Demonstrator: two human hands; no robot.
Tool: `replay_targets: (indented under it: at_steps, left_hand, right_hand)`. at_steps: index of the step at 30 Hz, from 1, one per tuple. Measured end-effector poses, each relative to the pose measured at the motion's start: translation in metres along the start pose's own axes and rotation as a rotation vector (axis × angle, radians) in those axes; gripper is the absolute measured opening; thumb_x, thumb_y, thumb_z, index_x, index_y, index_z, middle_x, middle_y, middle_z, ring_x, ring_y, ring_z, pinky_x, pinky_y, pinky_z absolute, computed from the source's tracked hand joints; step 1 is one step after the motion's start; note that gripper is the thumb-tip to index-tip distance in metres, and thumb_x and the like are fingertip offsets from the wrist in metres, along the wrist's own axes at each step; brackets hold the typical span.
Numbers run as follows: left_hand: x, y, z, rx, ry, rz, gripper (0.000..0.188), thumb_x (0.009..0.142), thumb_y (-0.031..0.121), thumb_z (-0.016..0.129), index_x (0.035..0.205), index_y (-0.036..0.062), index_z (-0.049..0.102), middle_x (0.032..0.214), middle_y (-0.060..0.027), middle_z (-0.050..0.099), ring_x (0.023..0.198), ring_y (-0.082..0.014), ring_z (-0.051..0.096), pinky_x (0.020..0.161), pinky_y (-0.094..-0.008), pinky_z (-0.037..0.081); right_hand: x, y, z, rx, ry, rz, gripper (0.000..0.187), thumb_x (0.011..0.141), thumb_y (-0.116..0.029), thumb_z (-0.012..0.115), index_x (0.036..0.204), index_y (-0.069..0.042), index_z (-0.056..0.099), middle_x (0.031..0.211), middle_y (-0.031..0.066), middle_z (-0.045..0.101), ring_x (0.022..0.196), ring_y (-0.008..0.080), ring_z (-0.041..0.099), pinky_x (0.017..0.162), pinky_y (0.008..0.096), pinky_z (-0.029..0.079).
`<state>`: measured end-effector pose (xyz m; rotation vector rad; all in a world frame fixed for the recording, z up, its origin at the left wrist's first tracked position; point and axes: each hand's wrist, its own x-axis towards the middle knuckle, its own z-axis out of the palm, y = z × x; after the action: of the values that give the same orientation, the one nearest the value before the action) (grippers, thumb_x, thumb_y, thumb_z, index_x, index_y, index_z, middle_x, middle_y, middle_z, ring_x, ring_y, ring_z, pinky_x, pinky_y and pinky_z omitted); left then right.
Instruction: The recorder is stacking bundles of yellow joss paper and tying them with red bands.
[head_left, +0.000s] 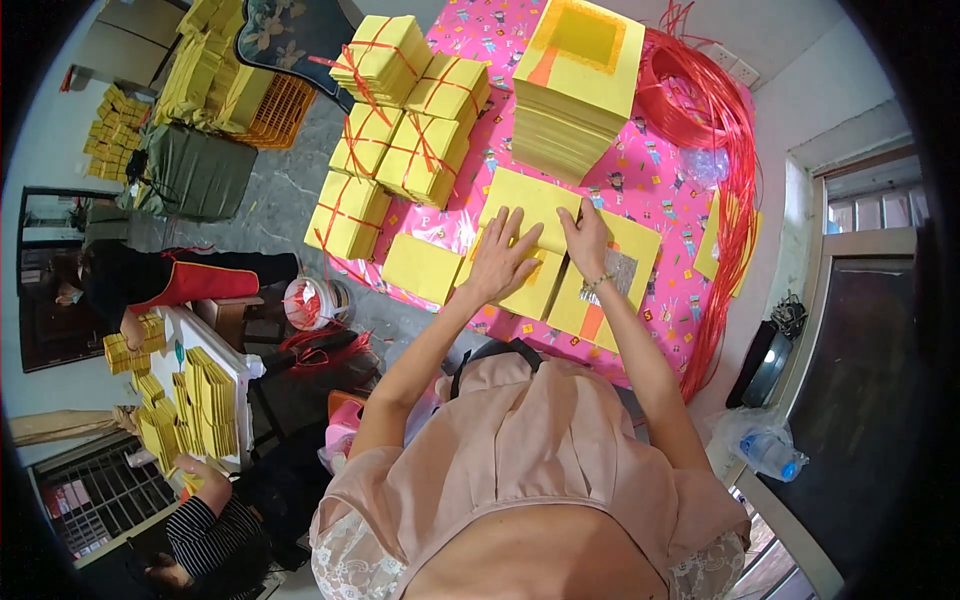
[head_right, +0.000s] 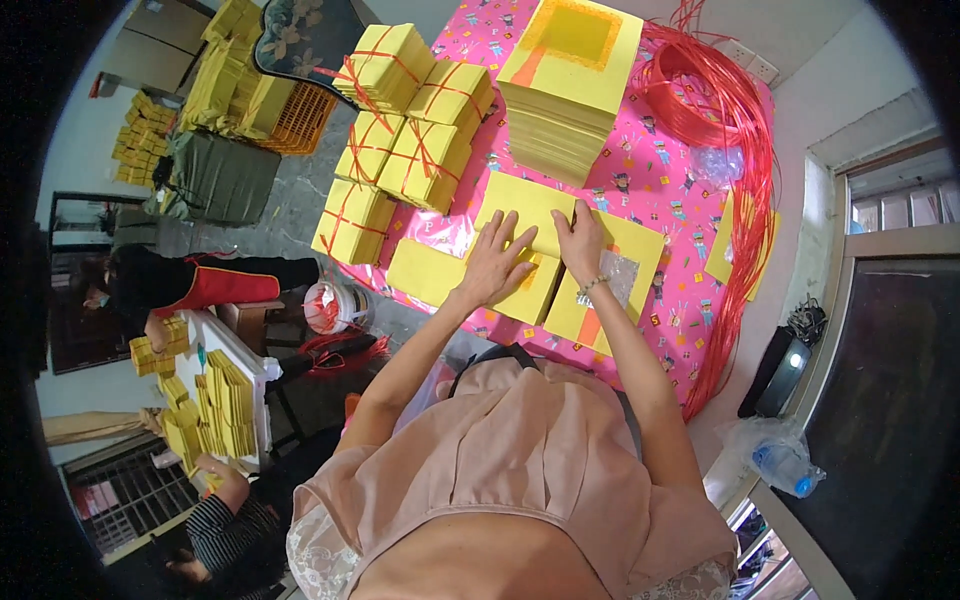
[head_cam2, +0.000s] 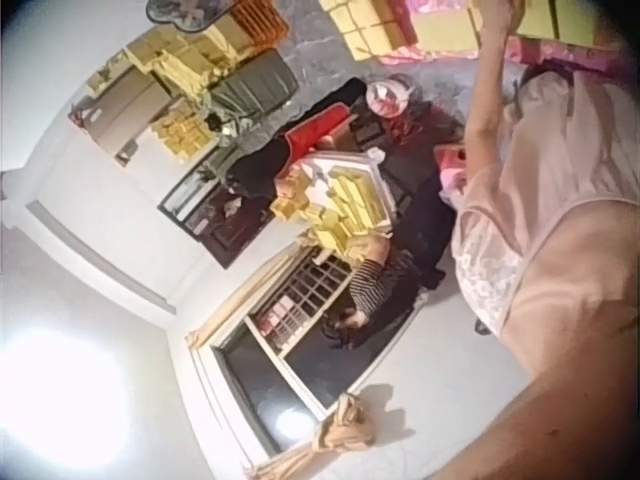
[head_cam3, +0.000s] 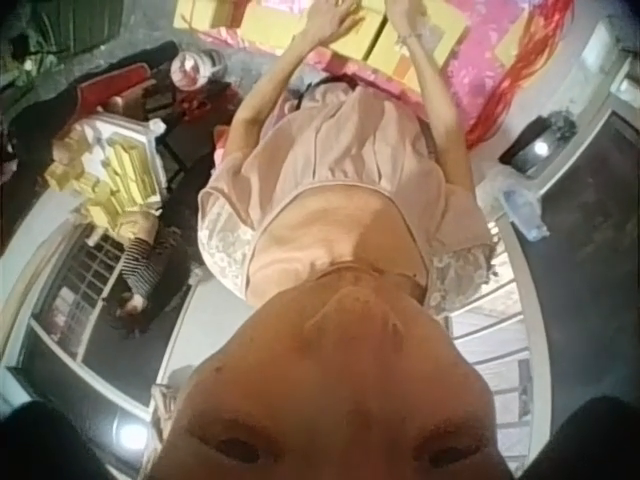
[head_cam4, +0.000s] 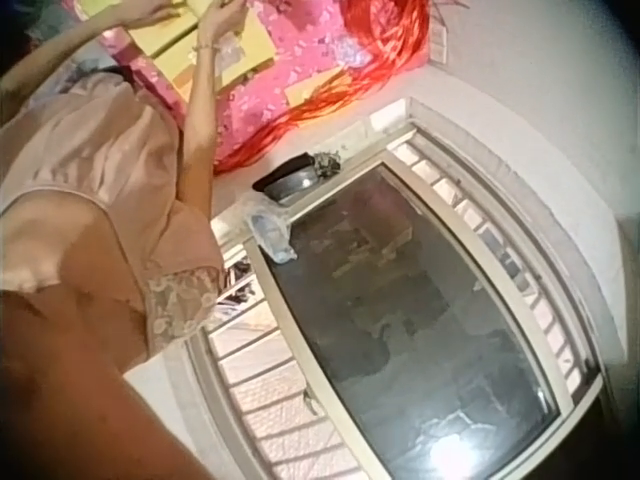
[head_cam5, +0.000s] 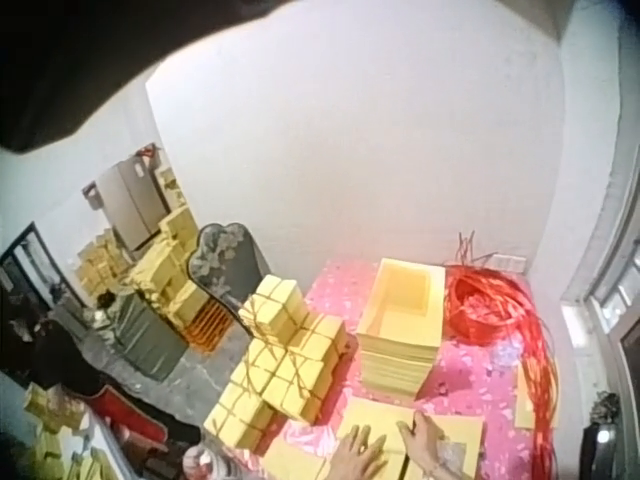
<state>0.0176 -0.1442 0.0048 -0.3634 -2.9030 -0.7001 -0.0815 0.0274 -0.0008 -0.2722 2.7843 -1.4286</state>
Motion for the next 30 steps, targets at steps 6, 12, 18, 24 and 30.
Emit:
replay_targets:
  at_steps: [6,12,18,24,30]
  left_hand:
    - [0.003,-0.003,0.0,-0.008,-0.031,0.009,0.059,0.091,0.037,0.056,0.144,0.0177,0.04,0.148,-0.0249,0.03,0.138,-0.0467,0.023,0.112,-0.0563,0.023]
    - [0.003,-0.002,-0.005,-0.025,-0.084,-0.015,0.059,0.092,0.04,0.055,0.145,0.0179,0.041,0.148,-0.0234,0.033,0.138,-0.0442,0.025,0.113,-0.0548,0.022]
    - [-0.008,-0.01,-0.006,0.017,-0.098,-0.011,0.06,0.092,0.044,0.052,0.146,0.0188,0.038,0.15,-0.0192,0.032,0.139,-0.0397,0.026,0.115,-0.0534,0.018]
    - [-0.006,-0.013,-0.007,-0.002,-0.113,0.005,0.06,0.092,0.044,0.052,0.145,0.0187,0.04,0.149,-0.0216,0.031,0.139,-0.0412,0.025,0.115,-0.0529,0.019]
    - [-0.007,-0.01,-0.01,-0.02,-0.057,0.03,0.059,0.089,0.04,0.057,0.143,0.019,0.043,0.138,-0.0246,0.038,0.131,-0.0462,0.032,0.111,-0.053,0.027]
  right_hand:
    - [0.004,0.0,-0.001,-0.094,-0.012,0.013,0.036,0.087,-0.031,0.065,0.094,0.0,0.05,0.078,0.0221,0.059,0.075,0.0405,0.059,0.064,0.0477,0.044]
    - [0.001,-0.005,0.0,-0.162,0.0,0.028,0.038,0.085,-0.032,0.066,0.097,0.001,0.051,0.084,0.0231,0.061,0.082,0.0414,0.061,0.066,0.0493,0.046]
    - [-0.014,-0.015,-0.01,-0.091,-0.122,0.135,0.035,0.085,-0.032,0.068,0.096,-0.002,0.053,0.074,0.0167,0.061,0.068,0.0341,0.062,0.059,0.0443,0.046]
    - [-0.039,-0.006,-0.001,0.082,-0.072,0.178,0.038,0.083,-0.026,0.071,0.105,-0.003,0.05,0.07,0.0105,0.06,0.062,0.0267,0.061,0.057,0.04,0.046]
    - [-0.049,-0.006,0.003,0.07,-0.028,0.166,0.042,0.082,-0.022,0.072,0.111,-0.003,0.047,0.071,0.0098,0.059,0.064,0.0265,0.061,0.058,0.0394,0.047]
